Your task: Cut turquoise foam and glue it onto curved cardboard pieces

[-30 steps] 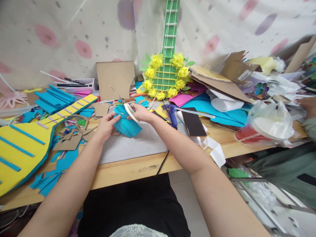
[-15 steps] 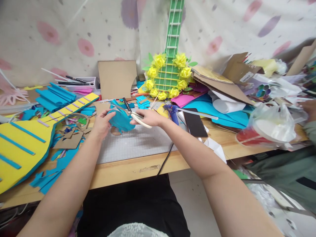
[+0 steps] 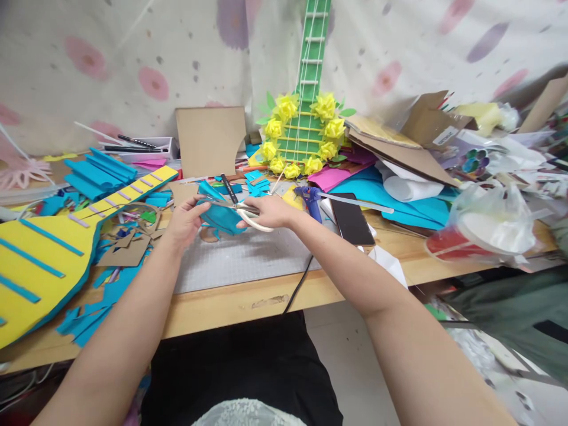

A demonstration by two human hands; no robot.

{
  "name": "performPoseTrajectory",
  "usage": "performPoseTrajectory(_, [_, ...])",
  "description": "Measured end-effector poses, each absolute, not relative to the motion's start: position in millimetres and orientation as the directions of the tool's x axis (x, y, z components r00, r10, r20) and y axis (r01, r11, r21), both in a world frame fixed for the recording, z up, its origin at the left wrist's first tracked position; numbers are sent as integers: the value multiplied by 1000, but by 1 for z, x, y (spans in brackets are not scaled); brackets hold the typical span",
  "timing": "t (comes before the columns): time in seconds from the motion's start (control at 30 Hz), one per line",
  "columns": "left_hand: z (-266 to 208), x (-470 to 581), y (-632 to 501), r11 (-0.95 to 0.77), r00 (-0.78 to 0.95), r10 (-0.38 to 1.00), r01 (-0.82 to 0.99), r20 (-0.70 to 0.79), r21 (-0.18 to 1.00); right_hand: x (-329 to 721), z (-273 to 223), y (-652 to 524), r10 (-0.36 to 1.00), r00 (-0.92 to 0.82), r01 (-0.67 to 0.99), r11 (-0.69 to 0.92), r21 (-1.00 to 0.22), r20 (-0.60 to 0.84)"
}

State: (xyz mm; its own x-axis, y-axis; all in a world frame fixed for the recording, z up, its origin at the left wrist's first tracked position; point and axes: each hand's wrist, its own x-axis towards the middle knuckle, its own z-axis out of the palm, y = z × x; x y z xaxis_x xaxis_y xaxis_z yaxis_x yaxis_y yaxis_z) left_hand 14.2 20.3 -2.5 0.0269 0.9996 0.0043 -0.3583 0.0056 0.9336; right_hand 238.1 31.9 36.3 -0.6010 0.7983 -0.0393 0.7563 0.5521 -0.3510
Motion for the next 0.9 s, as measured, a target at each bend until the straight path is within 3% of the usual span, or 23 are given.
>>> performPoseTrajectory(0.3, [-3,17,21,-33,7,999,-301,36,953,245,50,29,818,-575,791,555,-258,-4])
performPoseTrajectory(0.63, [-3,19,19,-67,49,996,-208,79,976,246,47,30,811,-583,790,552,-269,-47])
performPoseTrajectory(0.9, [-7,19,21,-82,34,995,-208,91,975,243,48,26,818,-575,807,564,-175,-16])
